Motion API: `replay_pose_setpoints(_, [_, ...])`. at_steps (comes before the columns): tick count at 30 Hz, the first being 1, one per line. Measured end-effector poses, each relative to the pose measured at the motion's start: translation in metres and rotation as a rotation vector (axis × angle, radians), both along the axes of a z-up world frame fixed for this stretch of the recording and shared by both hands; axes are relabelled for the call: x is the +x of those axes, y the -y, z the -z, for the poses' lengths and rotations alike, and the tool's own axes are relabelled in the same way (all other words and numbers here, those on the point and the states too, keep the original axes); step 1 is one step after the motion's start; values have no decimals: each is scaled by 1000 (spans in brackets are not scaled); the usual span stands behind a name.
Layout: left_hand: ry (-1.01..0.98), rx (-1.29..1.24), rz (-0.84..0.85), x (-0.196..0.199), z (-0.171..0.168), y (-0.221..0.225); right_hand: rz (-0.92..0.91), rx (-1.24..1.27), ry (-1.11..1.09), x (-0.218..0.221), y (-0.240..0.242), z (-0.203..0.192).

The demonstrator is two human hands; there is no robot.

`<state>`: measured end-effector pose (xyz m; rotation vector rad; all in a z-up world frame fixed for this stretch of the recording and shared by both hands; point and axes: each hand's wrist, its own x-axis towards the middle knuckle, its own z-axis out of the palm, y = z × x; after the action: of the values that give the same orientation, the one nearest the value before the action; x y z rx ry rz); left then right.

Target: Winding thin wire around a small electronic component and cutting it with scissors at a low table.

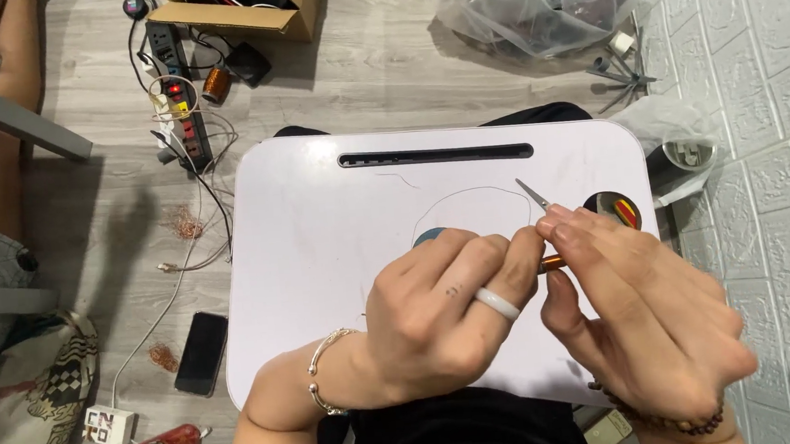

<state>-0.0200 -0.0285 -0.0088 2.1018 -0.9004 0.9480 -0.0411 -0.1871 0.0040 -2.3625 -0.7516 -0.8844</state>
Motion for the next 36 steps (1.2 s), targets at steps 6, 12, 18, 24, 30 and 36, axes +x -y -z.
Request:
replay_pose_setpoints(6, [80, 36, -41, -1, 1, 1, 18, -15, 31, -2, 1, 7])
replay_pose_setpoints(12, [110, 95, -49, 4, 6, 1, 120, -53, 14, -5, 6, 9])
replay_pose_setpoints(18, [162, 117, -52, 13, 23, 8, 231, -47, -43, -6, 6, 15])
replay_pose_setpoints(24, [168, 127, -73, 14, 24, 9, 215, -2, -120, -4, 5, 7])
replay_pose_setpoints(30, [217, 185, -29, 23, 34, 11, 262, -1, -225, -2, 9, 7])
replay_pose_setpoints(36, [185, 171, 38, 26, 27, 6, 200, 24, -188, 3, 10, 6])
